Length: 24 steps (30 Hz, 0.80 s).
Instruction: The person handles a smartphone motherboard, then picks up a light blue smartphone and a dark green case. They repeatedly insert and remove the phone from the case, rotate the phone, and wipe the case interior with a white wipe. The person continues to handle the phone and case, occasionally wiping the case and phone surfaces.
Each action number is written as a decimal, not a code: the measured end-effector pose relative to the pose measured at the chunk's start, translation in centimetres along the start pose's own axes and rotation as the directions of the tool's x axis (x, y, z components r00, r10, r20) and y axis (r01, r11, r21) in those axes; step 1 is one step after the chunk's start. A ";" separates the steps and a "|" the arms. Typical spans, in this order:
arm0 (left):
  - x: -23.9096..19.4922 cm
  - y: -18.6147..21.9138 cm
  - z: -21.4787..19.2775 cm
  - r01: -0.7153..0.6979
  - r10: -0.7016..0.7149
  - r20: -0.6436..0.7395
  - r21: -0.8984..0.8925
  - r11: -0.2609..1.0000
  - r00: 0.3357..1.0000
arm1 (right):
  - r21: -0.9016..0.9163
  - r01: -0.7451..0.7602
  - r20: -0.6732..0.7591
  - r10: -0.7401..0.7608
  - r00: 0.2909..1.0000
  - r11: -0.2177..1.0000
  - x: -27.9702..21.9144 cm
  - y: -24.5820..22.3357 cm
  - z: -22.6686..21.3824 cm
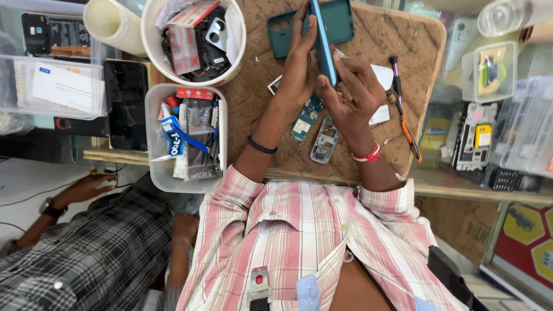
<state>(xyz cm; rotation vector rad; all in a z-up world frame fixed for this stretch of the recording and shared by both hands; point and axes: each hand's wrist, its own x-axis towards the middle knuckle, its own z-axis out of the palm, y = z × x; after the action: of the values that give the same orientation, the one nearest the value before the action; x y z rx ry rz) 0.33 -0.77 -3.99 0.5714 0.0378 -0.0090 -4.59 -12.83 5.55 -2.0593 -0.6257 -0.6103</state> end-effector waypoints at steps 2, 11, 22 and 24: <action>0.1 -0.2 0.0 0.039 -0.039 0.013 -0.027 0.999 0.999 | -0.014 -0.012 -0.021 0.011 1.000 1.000 0.0 0.3 -0.1; -0.3 -1.3 -0.8 0.127 -0.122 0.115 -0.034 0.991 0.986 | -0.022 -0.030 -0.079 0.028 0.996 0.999 -0.6 1.6 -0.7; -0.7 -1.2 -0.2 0.150 -0.149 0.161 0.008 0.989 0.976 | 0.046 -0.012 -0.147 0.018 0.989 0.999 -0.5 2.0 -1.6; -0.7 -1.1 0.0 0.148 -0.156 0.171 0.060 0.987 0.973 | 0.027 0.009 -0.163 -0.005 0.987 1.000 -0.4 2.1 -1.8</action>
<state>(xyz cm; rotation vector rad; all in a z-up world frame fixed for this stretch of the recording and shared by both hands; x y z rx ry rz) -0.37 -1.74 -4.56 0.6114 -0.0904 -0.2101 -3.83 -15.45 4.91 -1.9591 -0.5430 -0.7622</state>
